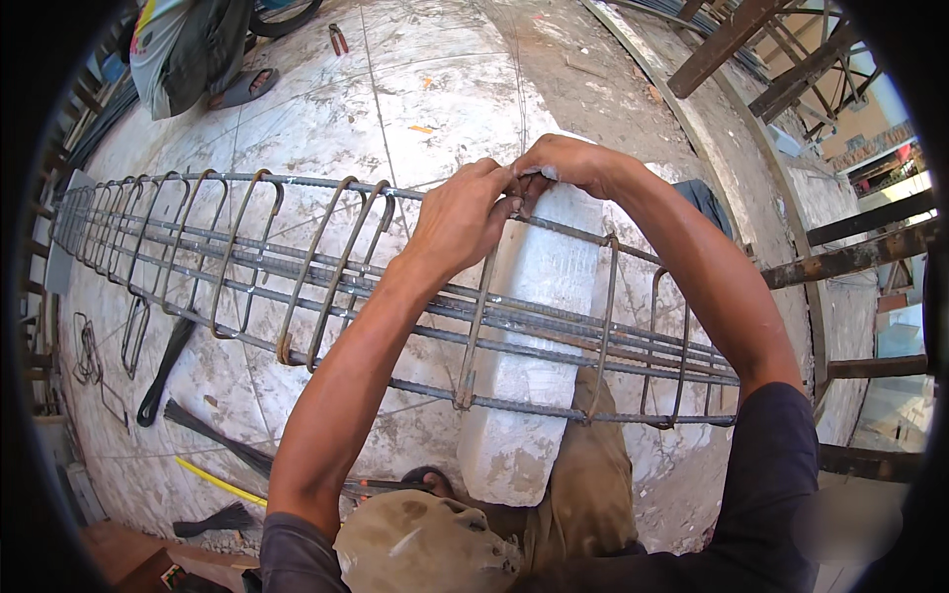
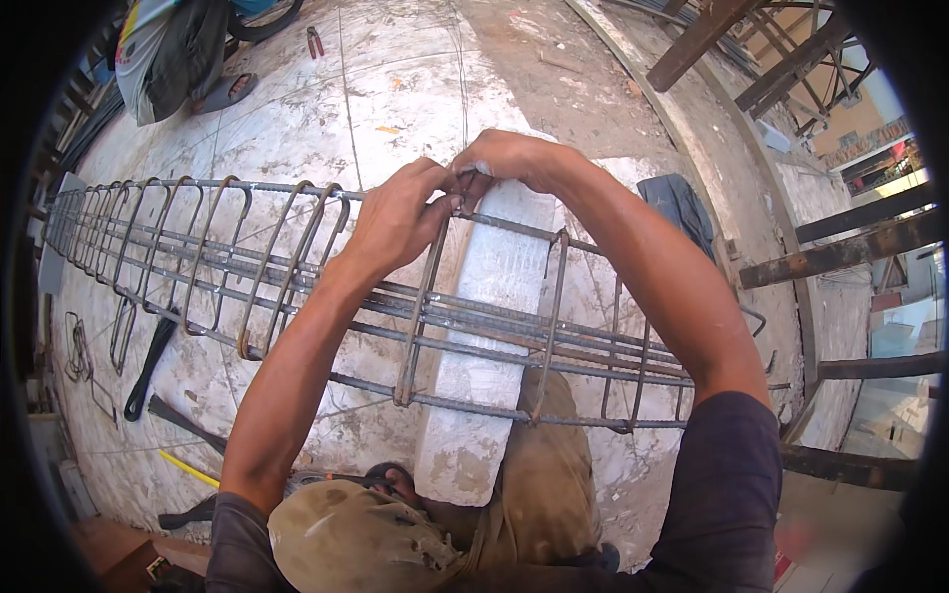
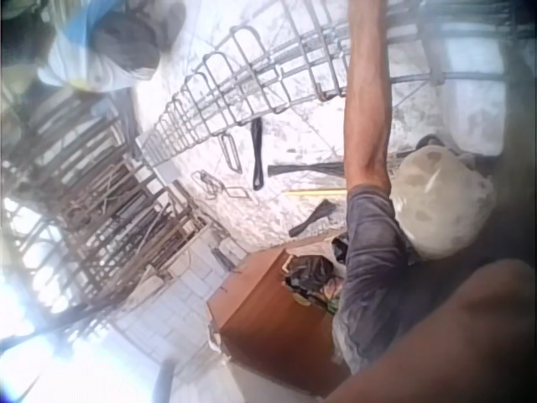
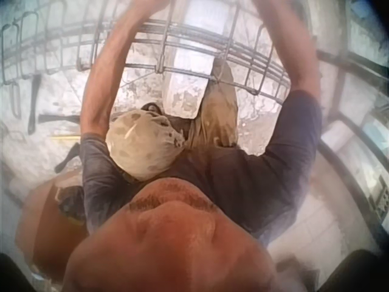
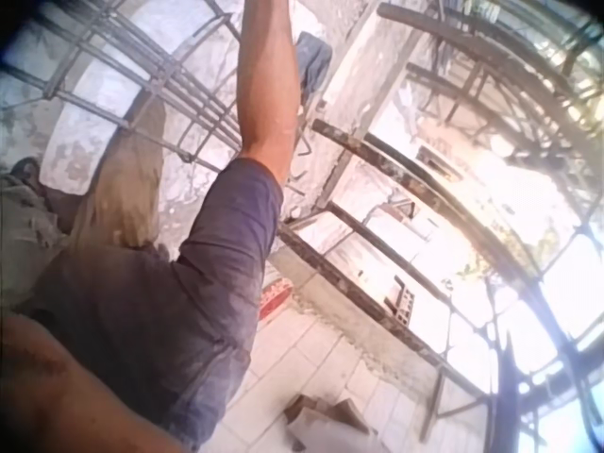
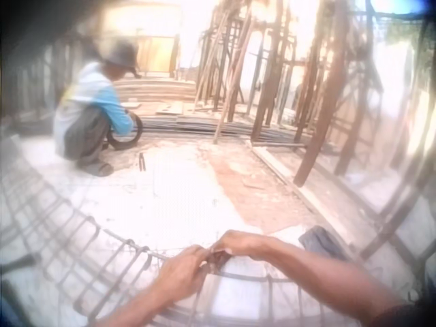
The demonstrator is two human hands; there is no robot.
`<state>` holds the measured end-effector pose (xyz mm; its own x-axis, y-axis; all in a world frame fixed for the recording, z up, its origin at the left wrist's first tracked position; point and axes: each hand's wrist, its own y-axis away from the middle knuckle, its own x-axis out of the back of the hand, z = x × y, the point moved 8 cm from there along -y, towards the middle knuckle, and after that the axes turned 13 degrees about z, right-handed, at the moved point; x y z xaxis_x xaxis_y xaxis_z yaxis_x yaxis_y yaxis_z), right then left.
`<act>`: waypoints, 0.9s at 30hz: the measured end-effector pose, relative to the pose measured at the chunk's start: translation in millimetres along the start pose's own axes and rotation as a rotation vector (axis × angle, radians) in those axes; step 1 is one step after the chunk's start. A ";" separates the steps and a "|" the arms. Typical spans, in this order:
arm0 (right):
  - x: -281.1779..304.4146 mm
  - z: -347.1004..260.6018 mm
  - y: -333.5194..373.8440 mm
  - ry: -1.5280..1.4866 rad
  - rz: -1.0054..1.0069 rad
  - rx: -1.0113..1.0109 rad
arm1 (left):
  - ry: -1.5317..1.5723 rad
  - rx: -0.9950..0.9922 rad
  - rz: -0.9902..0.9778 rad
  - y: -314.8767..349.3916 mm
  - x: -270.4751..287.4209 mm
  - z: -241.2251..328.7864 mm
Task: The person assembles a rebar cage by wrapping wire around the intersections of metal rods and twisting the wire with pliers.
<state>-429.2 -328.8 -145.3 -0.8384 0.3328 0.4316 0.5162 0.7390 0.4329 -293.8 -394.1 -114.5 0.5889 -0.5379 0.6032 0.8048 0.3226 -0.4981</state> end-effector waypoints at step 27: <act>-106.0 -52.3 252.8 0.335 0.075 0.274 | 0.464 0.896 0.095 244.3 178.6 -12.0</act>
<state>-200.8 -207.9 -40.2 -0.6740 0.2163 0.7064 0.4701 0.8631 0.1843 7.1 -420.7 -135.9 0.7199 -0.6679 0.1886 0.6276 0.7425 0.2341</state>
